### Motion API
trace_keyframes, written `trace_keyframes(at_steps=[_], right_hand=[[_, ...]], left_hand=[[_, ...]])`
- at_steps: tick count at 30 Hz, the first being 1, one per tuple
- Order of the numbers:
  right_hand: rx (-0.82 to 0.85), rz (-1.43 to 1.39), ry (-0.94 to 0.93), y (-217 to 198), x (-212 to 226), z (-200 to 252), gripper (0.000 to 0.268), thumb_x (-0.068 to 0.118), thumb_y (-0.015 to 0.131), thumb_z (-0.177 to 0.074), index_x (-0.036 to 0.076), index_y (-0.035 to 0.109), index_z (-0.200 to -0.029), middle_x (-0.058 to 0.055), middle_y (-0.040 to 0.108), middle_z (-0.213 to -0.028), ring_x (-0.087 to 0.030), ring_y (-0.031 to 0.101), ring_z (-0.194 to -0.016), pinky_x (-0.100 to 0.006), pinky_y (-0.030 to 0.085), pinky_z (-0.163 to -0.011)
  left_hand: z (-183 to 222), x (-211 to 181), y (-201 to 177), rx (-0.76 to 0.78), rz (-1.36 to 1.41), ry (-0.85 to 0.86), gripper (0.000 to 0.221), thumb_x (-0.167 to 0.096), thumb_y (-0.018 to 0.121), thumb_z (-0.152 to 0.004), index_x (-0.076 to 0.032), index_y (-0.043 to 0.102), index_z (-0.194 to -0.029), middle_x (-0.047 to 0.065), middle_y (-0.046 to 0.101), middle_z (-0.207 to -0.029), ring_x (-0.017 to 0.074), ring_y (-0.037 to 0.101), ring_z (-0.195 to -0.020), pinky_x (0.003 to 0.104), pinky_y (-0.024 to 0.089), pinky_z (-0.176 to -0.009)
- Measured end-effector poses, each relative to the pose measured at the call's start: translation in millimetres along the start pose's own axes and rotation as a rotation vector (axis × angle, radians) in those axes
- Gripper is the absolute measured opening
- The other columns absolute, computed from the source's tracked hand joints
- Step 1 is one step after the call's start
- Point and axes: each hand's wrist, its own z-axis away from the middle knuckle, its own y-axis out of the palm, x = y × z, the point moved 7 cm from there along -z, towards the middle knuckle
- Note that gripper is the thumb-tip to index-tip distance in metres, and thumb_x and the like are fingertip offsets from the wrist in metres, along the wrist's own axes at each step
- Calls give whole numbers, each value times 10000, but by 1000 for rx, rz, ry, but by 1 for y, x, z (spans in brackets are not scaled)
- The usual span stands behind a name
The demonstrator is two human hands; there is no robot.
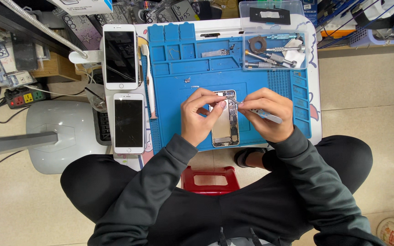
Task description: The person disassembles a smartphone on a blue work mat, using tweezers and a screwdriver to remove screws and internal components. They carefully lift and separate parts of the phone's chassis and place small screws into the mat's compartments.
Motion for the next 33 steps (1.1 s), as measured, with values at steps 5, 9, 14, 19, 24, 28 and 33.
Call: trace_keyframes(at_steps=[5, 9, 14, 19, 24, 28, 33], right_hand=[[-5, -1, 2, 3, 0, 1, 193, -114, 808, -876, 76, 821, -910, -80, 766, -840, -254, 722, -702, -344, 574, -629], [-8, 6, 7, 3, 0, 0, 182, -99, 809, -886, 80, 815, -917, -77, 764, -845, -252, 712, -691, -351, 573, -612], [-12, 21, 28, 5, 2, -1, 162, -85, 809, -892, 77, 818, -908, -81, 770, -832, -245, 712, -671, -345, 568, -599], [-15, 39, 22, 6, 0, -1, 161, -89, 801, -899, 70, 822, -906, -78, 775, -816, -244, 723, -665, -329, 571, -603], [-14, 48, 42, 10, -7, 0, 148, -80, 799, -907, 66, 816, -905, -73, 781, -815, -256, 725, -669, -334, 576, -614], [-17, 73, 86, 9, -16, 5, 148, -54, 806, -916, 93, 820, -922, -56, 787, -836, -279, 737, -721, -366, 584, -656], [-18, 20, 121, 8, -27, 8, 137, -45, 791, -938, 83, 822, -975, -69, 785, -856, -288, 743, -764, -372, 582, -672]], left_hand=[[1, -2, -2, -14, -21, 1, 98, -164, 816, -946, -167, 826, -1043, -14, 723, -920, 106, 721, -788, 191, 558, -574], [-1, -2, -2, -24, -39, 7, 93, -164, 820, -945, -173, 826, -1037, -17, 723, -914, 112, 727, -784, 195, 558, -572], [0, 1, -2, -33, -35, -12, 99, -152, 819, -941, -169, 826, -1038, -10, 727, -917, 116, 731, -784, 195, 558, -564], [1, 7, -1, -17, -22, -38, 103, -136, 814, -944, -149, 824, -1047, 8, 730, -926, 123, 732, -785, 195, 568, -557], [-1, 9, -1, -15, -21, -70, 105, -116, 809, -949, -110, 818, -1054, 34, 727, -929, 126, 722, -773, 201, 579, -546], [-3, 23, 2, -9, -31, -89, 106, -130, 809, -948, -112, 815, -1052, 29, 724, -910, 122, 719, -767, 203, 592, -535], [-5, 32, 6, 4, -26, -94, 108, -128, 812, -948, -110, 817, -1055, 34, 728, -912, 129, 720, -769, 210, 612, -543]])
